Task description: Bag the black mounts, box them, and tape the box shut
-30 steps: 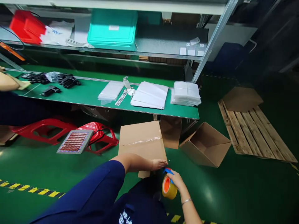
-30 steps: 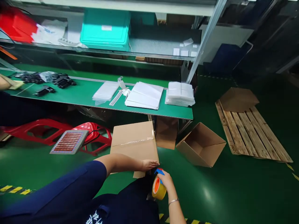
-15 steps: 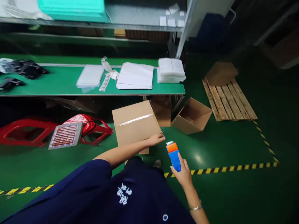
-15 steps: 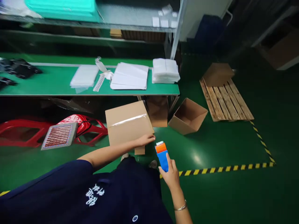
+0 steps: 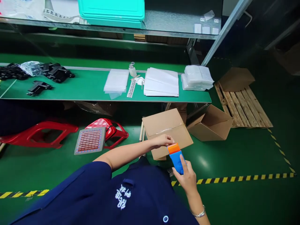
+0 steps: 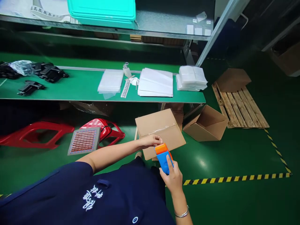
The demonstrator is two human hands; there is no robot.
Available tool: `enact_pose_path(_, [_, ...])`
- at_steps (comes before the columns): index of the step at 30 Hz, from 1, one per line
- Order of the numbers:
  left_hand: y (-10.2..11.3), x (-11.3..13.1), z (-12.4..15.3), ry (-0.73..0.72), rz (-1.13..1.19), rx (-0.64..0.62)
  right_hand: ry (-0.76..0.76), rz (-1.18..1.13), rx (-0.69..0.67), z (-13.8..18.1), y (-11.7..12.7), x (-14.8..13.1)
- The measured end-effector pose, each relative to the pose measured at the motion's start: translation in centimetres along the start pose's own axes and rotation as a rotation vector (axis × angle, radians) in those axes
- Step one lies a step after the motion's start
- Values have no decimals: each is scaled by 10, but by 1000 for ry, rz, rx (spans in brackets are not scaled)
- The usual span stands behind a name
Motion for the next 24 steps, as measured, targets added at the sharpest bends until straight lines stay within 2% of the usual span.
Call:
enact_pose_path(2, [38,-10,7,57,-21,77,-30,-8,-88,-14,-13,-29])
enact_pose_path(4, [87,-17,10,115,-63,181,-86,12,-206,-21,-25,-49])
enact_pose_path(9, [241,-14,16,231,-225,462,-230,22,-483,-8,-48,-64])
enact_pose_path(11, [287,-14,15,278,-302,514,-254,-7,-544,-4,-61,-68])
enact_pose_path(12, [303,-16,12,300,-343,529,-264,-17,-560,-5,-68,-70])
enact_pose_path(14, [323,-21,2,338,-431,540,-278,-21,-576,-11,-82,-77])
enact_pose_path(17, [331,-29,-14,379,-576,535,-304,4,-587,-22,-97,-83])
enact_pose_path(21, [329,-28,-26,412,-788,586,-339,17,-620,-33,-100,-85])
enact_pose_path(24, [315,-28,-33,392,-936,590,-339,13,-631,-39,-99,-89])
Point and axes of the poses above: each hand's wrist, its own z-axis away from the middle knuckle, its own y-axis out of the back of the hand, x = y × z, the point moved 6 cm from there along -z, towards the middle knuckle, and after that the axes turned 5 degrees about -x, right-handed, at the moved point
